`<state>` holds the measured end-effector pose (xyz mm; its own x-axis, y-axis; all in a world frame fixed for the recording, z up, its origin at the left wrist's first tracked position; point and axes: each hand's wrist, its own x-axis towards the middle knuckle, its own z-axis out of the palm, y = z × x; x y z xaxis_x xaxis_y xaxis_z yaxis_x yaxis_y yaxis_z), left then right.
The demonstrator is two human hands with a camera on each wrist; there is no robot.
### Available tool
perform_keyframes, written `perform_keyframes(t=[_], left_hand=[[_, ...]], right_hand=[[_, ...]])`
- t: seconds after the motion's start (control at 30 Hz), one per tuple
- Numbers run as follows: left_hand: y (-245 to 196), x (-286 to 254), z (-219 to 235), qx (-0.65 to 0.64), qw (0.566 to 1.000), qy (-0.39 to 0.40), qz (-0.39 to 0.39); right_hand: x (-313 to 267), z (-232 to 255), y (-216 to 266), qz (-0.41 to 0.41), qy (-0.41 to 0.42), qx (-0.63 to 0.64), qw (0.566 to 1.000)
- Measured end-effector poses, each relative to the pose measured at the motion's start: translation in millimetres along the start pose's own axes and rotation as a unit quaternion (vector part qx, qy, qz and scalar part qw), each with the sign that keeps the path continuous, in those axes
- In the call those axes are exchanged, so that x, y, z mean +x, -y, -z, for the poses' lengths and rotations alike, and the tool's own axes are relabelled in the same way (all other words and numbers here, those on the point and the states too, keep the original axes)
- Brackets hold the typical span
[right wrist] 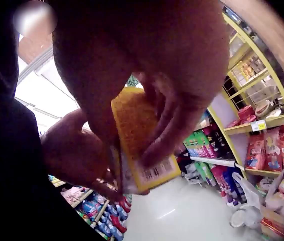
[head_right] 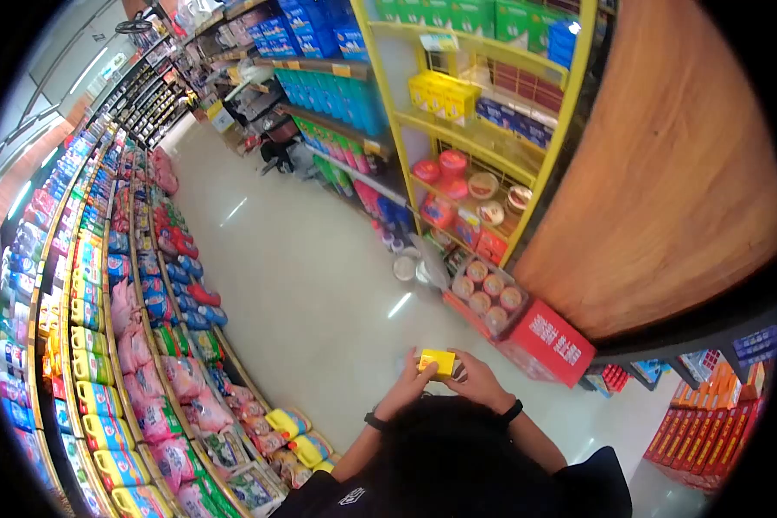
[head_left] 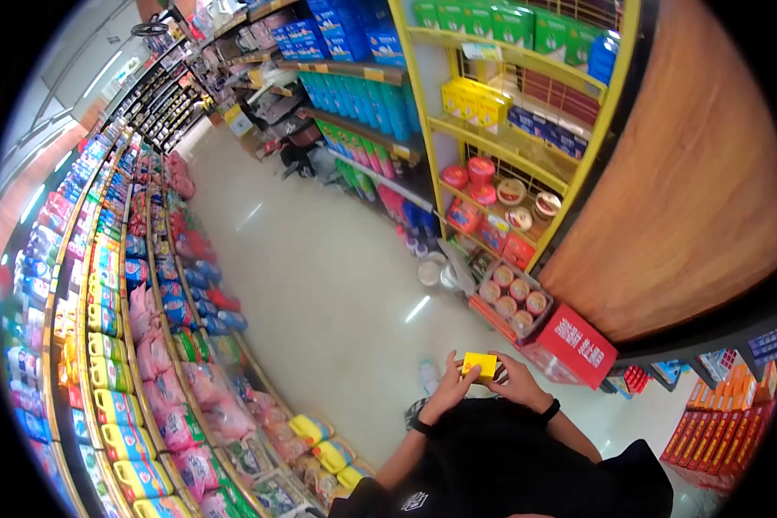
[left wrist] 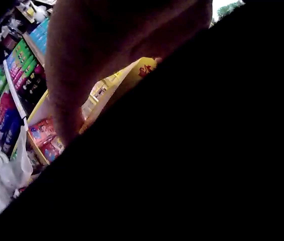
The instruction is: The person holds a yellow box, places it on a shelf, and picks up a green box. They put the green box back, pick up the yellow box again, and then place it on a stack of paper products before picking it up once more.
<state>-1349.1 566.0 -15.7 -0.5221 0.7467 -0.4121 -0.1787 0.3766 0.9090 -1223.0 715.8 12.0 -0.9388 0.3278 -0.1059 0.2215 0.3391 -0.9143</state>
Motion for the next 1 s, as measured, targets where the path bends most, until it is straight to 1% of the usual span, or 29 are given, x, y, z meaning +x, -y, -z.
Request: perform_keyframes(t=[0.03,0.07,0.1,0.17,0.23,0.3,0.33,0.4,0.43,0.47,0.5,0.53,0.6,0.63,0.7,0.73,0.8,0.83,0.9,0.93,1.0], left_hand=[[2,11,14,-0.021,0.999,0.003,-0.027],[5,23,27,-0.043,0.998,0.007,-0.051],[7,37,43,-0.046,0.998,0.009,-0.053],[11,53,73,-0.046,0.995,0.040,-0.079],[-1,55,99,-0.056,0.994,0.033,-0.092],[-12,50,121,-0.043,0.992,-0.047,-0.111],[-18,52,132,-0.040,0.992,-0.051,-0.108],[-23,58,141,-0.062,0.990,-0.100,-0.081],[-15,61,146,-0.057,0.992,-0.090,-0.068],[-8,72,150,-0.057,0.991,-0.083,-0.086],[-18,82,154,-0.059,0.989,-0.076,-0.111],[-26,87,157,-0.057,0.990,-0.062,-0.112],[-43,88,161,-0.061,0.986,-0.063,-0.144],[-48,94,163,-0.060,0.987,-0.053,-0.139],[-59,110,166,-0.013,0.986,-0.062,-0.157],[-66,118,168,-0.011,0.987,-0.050,-0.152],[-85,142,175,0.038,0.972,0.000,-0.234],[-97,155,177,0.040,0.971,0.005,-0.235],[-125,176,182,0.037,0.955,0.073,-0.285],[-138,187,185,0.041,0.955,0.078,-0.285],[-167,211,188,0.026,0.951,0.146,-0.270]], right_hand=[[12,-5,4,0.006,-0.027,0.003,1.000],[28,-12,4,0.029,-0.046,0.017,0.998],[43,-16,11,0.029,-0.047,0.013,0.998],[70,-25,26,0.064,-0.079,-0.007,0.995],[97,-38,38,0.081,-0.085,-0.008,0.993],[123,-52,49,0.100,-0.086,0.007,0.991],[136,-60,50,0.100,-0.084,0.012,0.991],[151,-72,50,0.086,-0.105,-0.007,0.991],[153,-77,54,0.071,-0.110,-0.001,0.991],[157,-77,61,0.059,-0.118,0.013,0.991],[165,-75,65,0.052,-0.128,0.022,0.990],[166,-80,62,0.039,-0.154,0.045,0.986],[175,-80,62,0.039,-0.185,0.054,0.980],[180,-81,63,0.044,-0.207,0.067,0.975],[188,-72,66,0.030,-0.234,0.059,0.970],[194,-64,68,0.028,-0.246,0.056,0.967],[210,-44,73,0.028,-0.274,0.039,0.960],[219,-36,67,0.027,-0.280,0.038,0.959],[241,-20,59,0.019,-0.364,0.083,0.928],[253,-9,57,0.050,-0.375,0.127,0.917],[279,17,58,0.043,-0.404,0.149,0.901]])
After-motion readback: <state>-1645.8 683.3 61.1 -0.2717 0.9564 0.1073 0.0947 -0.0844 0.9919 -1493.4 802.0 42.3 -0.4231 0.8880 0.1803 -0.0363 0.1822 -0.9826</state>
